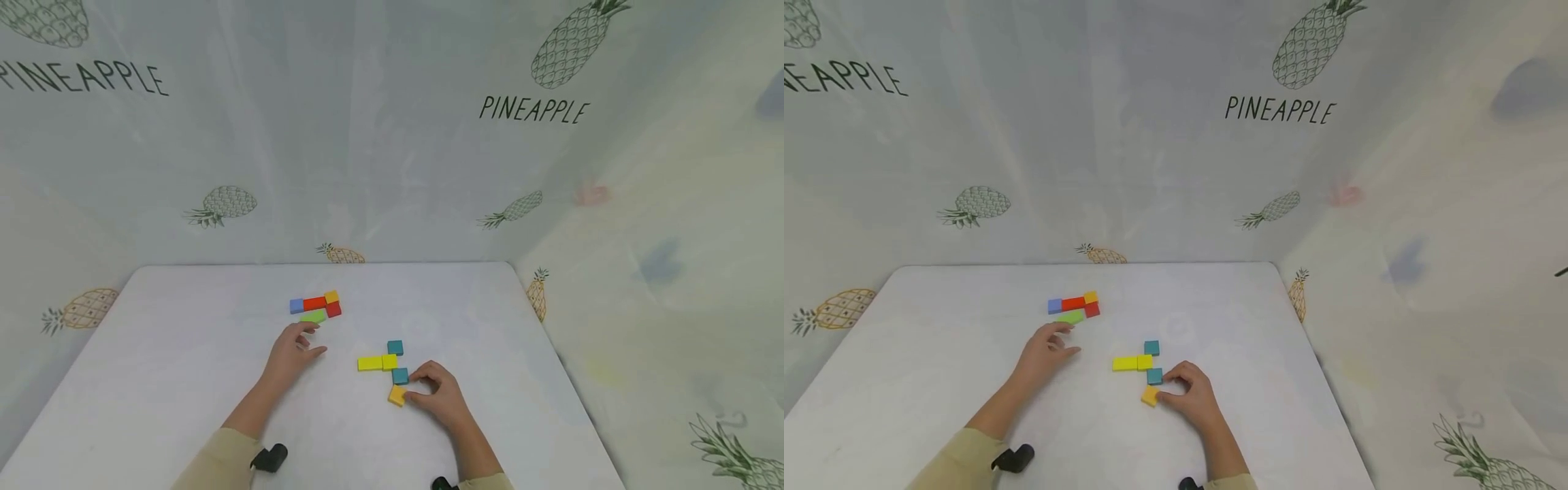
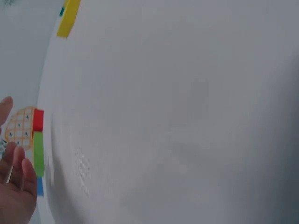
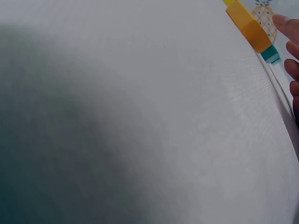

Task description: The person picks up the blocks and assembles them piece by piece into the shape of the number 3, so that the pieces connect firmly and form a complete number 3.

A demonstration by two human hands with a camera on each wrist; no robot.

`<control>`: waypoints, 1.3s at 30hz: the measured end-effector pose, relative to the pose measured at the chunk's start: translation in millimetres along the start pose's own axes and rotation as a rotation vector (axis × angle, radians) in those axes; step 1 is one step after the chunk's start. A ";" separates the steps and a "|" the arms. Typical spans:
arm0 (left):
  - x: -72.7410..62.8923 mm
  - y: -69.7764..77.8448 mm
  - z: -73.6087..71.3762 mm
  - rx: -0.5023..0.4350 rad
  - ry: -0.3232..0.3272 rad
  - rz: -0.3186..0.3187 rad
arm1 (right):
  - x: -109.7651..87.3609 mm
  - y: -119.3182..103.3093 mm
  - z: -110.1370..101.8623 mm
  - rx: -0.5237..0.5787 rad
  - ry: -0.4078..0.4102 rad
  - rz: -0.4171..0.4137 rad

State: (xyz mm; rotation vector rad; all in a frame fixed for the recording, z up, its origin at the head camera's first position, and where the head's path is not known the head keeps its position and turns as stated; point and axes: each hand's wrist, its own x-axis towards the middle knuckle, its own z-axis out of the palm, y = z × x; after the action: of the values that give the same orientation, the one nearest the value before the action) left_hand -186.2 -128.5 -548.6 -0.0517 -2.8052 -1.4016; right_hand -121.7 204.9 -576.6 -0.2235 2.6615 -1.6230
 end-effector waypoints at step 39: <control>43.1 -30.2 -7.9 0.140 0.114 -0.116 | -0.2 1.1 2.2 -0.017 0.008 -0.012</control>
State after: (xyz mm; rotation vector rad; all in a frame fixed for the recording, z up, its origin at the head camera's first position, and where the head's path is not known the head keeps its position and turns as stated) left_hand -230.3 -151.7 -567.1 0.1889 -2.8429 -1.1809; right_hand -121.4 203.4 -578.6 -0.2346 2.6859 -1.6089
